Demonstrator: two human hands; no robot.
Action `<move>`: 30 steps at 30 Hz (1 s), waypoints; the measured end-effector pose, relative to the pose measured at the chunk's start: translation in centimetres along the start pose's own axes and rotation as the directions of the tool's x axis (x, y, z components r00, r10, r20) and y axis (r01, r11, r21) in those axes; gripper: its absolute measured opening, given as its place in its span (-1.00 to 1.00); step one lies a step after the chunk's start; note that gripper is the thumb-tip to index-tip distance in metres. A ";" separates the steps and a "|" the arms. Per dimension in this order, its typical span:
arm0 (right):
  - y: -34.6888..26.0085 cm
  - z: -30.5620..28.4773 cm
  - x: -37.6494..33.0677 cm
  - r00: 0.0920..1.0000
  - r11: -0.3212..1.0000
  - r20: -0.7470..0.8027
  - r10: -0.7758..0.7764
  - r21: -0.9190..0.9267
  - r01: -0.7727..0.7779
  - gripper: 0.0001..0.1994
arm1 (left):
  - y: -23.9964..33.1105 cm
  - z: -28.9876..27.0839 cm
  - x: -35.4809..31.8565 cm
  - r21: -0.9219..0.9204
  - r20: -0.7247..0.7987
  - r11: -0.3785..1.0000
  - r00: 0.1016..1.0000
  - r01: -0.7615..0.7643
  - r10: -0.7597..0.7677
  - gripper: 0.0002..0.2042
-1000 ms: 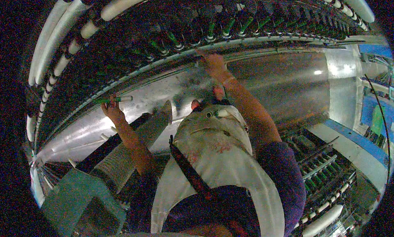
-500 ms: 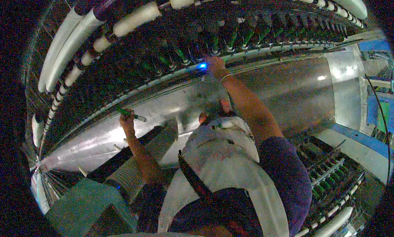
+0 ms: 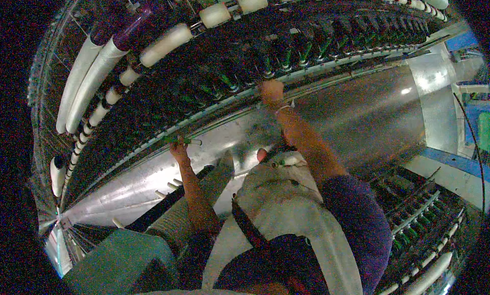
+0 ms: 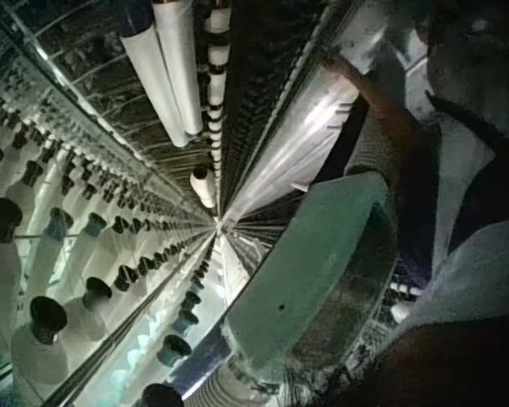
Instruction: The person repairs a textile spinning machine by replacing empty bobbins with full ones and threading the yarn through the machine's guides. They use a green tool to assist with threading and secure the yarn to the bobbin.
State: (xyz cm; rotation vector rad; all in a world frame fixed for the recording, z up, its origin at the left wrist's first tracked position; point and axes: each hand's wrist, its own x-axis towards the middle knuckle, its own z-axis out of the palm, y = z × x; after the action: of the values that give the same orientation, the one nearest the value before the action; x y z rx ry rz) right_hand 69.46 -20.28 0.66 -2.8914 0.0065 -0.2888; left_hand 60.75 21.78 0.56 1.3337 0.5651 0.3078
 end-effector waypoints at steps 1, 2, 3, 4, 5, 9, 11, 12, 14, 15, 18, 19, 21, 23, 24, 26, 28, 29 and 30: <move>1.8 -1.7 -0.7 0.989 0.998 0.134 -0.059 0.017 0.057 -0.76 | 0.3 1.6 -1.0 0.033 0.057 0.997 0.996 -0.065 0.063 -0.92; 3.7 -3.5 -1.2 0.987 0.997 0.149 -0.054 0.068 0.044 -0.75 | 0.9 3.7 -2.2 0.058 0.116 0.987 0.983 -0.148 0.140 -0.93; 5.8 -5.9 -3.1 0.996 0.982 -0.009 -0.088 0.167 0.088 -0.76 | 1.7 6.2 -3.5 0.090 0.096 0.989 0.989 -0.119 0.110 -0.93; 8.2 -8.6 -4.4 1.000 0.906 0.011 -0.007 0.424 0.002 -0.78 | 2.8 9.0 -4.9 0.043 0.206 0.982 0.963 -0.183 0.171 -0.94; 9.6 -10.7 -5.3 0.990 0.843 0.103 0.101 0.519 -0.140 -0.78 | 3.4 12.4 -6.9 0.012 0.280 0.955 0.918 -0.296 0.281 -0.93; 11.3 -18.4 -7.1 0.919 0.868 0.392 0.037 0.444 -0.223 -0.79 | 6.7 24.9 -11.3 -0.030 0.455 0.756 0.664 -0.654 0.593 -0.79; 8.9 -20.5 -7.0 0.891 0.786 0.448 -0.071 0.576 -0.227 -0.86 | 8.4 28.9 -10.7 0.101 0.483 0.626 0.589 -0.773 0.648 -0.77; 7.8 -21.6 -7.0 0.846 0.732 0.520 -0.117 0.621 -0.280 -0.85 | 9.0 30.3 -10.2 0.203 0.497 0.565 0.581 -0.800 0.645 -0.76; 6.0 -23.2 -7.2 0.785 0.549 0.544 -0.297 0.770 -0.326 -0.82 | 9.9 31.8 -9.2 0.387 0.556 0.549 0.662 -0.741 0.502 -0.78; 5.5 -23.8 -7.2 0.792 0.546 0.538 -0.290 0.772 -0.324 -0.81 | 10.2 32.1 -8.8 0.527 0.587 0.530 0.735 -0.664 0.339 -0.79; 5.5 -24.5 -7.0 0.811 0.541 0.529 -0.252 0.771 -0.335 -0.80 | 10.4 31.5 -9.3 0.532 0.570 0.546 0.750 -0.647 0.334 -0.81; 5.8 -24.4 -6.9 0.793 0.583 0.583 -0.178 0.711 -0.393 -0.80 | 10.4 31.1 -9.9 0.436 0.541 0.626 0.744 -0.647 0.393 -0.81; 6.4 -23.8 -6.6 0.782 0.633 0.613 -0.111 0.650 -0.420 -0.81 | 10.0 30.3 -11.3 0.199 0.451 0.729 0.722 -0.655 0.525 -0.82; 6.4 -23.0 -6.5 0.815 0.663 0.565 -0.132 0.662 -0.351 -0.82 | 9.6 30.0 -12.2 0.050 0.379 0.689 0.652 -0.723 0.657 -0.83; 6.2 -22.7 -6.7 0.819 0.618 0.526 -0.230 0.729 -0.294 -0.82 | 9.4 30.0 -12.4 -0.034 0.342 0.631 0.585 -0.775 0.736 -0.83; 5.5 -22.4 -7.1 0.806 0.503 0.424 -0.413 0.844 -0.186 -0.81 | 9.1 30.4 -11.9 0.177 0.464 0.612 0.614 -0.770 0.638 -0.83; 4.8 -22.7 -7.6 0.748 0.444 0.512 -0.422 0.836 -0.322 -0.82 | 8.8 30.9 -10.8 0.325 0.550 0.549 0.626 -0.770 0.552 -0.83; 4.5 -23.0 -7.8 0.720 0.397 0.531 -0.446 0.839 -0.373 -0.82 | 8.6 31.1 -10.1 0.374 0.579 0.523 0.633 -0.766 0.513 -0.82; 4.3 -23.4 -7.6 0.763 0.440 0.556 -0.330 0.805 -0.397 -0.83 | 8.5 31.4 -9.5 0.458 0.620 0.514 0.675 -0.725 0.400 -0.81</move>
State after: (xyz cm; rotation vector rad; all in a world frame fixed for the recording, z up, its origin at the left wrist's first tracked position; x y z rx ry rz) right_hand 57.51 -29.69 20.53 -1.7002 -0.1602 0.6093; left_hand 71.07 -7.15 14.85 2.2534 -0.2564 0.3407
